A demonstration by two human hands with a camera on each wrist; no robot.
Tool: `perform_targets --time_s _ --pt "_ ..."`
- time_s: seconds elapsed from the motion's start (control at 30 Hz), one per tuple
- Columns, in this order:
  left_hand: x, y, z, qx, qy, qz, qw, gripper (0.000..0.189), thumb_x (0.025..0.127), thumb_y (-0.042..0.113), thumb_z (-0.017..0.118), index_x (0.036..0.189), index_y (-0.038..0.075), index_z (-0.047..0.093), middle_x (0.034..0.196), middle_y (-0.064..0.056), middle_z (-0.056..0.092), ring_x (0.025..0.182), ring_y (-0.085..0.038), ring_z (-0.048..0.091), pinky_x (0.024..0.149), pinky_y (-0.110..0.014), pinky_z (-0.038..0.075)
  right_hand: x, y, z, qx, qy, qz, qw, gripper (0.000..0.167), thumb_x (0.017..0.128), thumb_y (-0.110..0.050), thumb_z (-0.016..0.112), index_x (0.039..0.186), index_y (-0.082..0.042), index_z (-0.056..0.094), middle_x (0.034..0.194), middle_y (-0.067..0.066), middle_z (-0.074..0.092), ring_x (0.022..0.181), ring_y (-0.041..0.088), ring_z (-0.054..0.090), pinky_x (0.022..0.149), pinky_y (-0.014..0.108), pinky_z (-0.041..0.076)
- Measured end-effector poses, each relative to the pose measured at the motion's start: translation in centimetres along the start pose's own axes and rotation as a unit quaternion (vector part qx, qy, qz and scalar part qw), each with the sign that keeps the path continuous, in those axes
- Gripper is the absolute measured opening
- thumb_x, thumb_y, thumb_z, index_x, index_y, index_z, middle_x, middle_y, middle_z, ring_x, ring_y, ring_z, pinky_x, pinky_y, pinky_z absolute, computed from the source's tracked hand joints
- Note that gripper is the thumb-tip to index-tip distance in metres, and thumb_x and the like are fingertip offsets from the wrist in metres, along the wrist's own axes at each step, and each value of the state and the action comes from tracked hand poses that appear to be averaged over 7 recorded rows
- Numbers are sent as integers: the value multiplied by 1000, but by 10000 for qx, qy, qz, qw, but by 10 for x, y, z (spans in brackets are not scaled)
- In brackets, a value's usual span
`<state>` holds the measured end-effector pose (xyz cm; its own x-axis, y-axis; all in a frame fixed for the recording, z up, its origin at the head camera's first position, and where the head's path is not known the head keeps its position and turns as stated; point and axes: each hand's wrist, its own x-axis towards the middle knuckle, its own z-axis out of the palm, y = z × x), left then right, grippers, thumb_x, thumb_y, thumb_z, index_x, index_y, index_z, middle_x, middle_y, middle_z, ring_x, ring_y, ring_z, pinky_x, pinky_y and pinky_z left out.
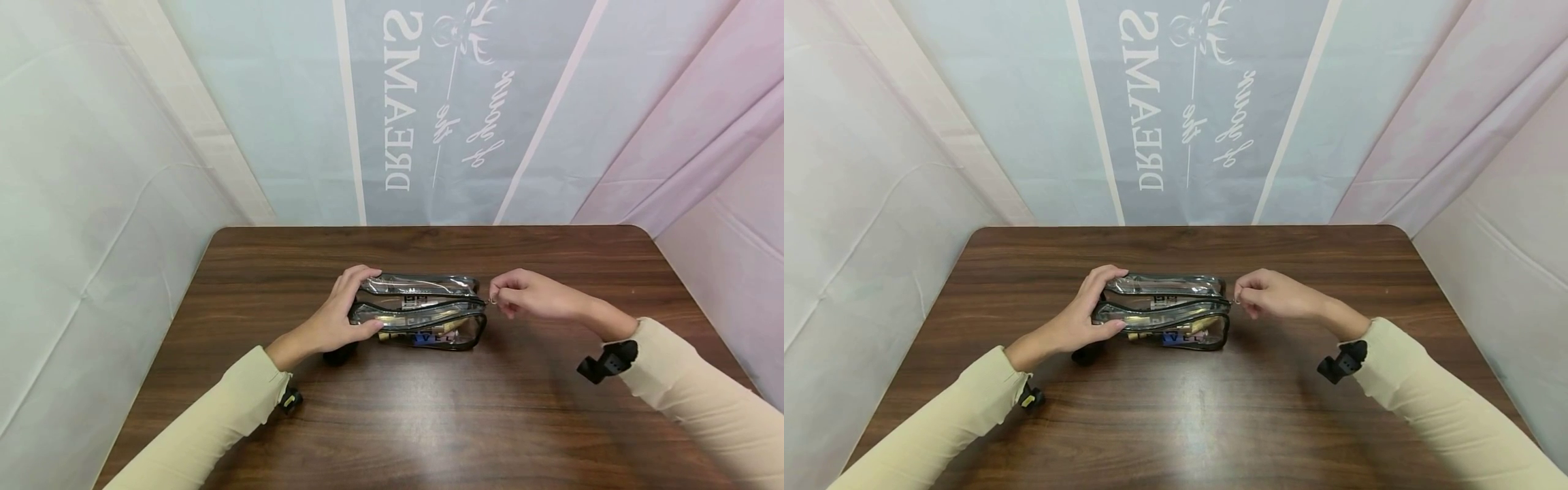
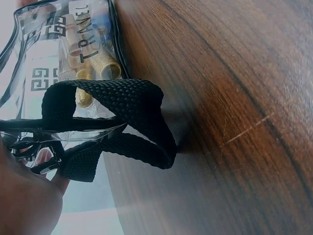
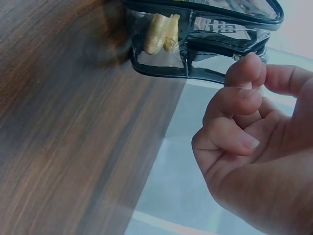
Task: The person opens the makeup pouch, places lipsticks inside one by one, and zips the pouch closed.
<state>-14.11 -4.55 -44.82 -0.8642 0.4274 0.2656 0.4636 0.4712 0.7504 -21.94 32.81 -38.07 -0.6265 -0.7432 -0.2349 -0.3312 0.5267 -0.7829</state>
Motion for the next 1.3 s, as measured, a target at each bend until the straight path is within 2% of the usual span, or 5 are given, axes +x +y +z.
perform_targets --time_s 0.3,0.47,0.7,0.93,1.3 --pt "-1 0 0 29 -33 -59 10000 78 88 29 75 154 16 34 156 -12 27 145 -30 24 113 -63 26 -1 -3 0 -70 42 45 10000 27 102 -2 41 80 -3 57 66 1 53 55 8 37 53 26 32" --pt "-1 0 1 14 -39 -56 10000 78 88 28 75 154 13 35 155 -14 27 144 -30 25 113 -63 26 0 -2 0 -138 67 13 9999 28 102 -3 41 79 -6 57 66 3 54 55 8 38 52 26 31" --pt "-1 0 1 90 -25 -47 9999 78 88 29 75 154 16 35 155 -12 28 143 -30 26 113 -62 26 0 -4 0 -185 127 -77 9997 28 102 -2 40 81 -5 57 66 5 54 55 8 38 52 26 32" --pt "0 1 1 155 -52 -83 9998 80 87 29 76 153 8 36 155 -15 28 143 -31 26 113 -62 26 1 -8 2 -121 186 -263 9994 28 101 -2 42 79 -9 57 66 3 54 54 9 39 51 27 32" --pt "0 2 1 401 -46 -54 9992 80 86 31 76 153 9 37 152 -10 32 142 -29 29 114 -58 29 3 -17 4 -163 240 -337 9990 28 102 -1 42 81 -10 58 67 5 54 54 9 37 52 28 33"
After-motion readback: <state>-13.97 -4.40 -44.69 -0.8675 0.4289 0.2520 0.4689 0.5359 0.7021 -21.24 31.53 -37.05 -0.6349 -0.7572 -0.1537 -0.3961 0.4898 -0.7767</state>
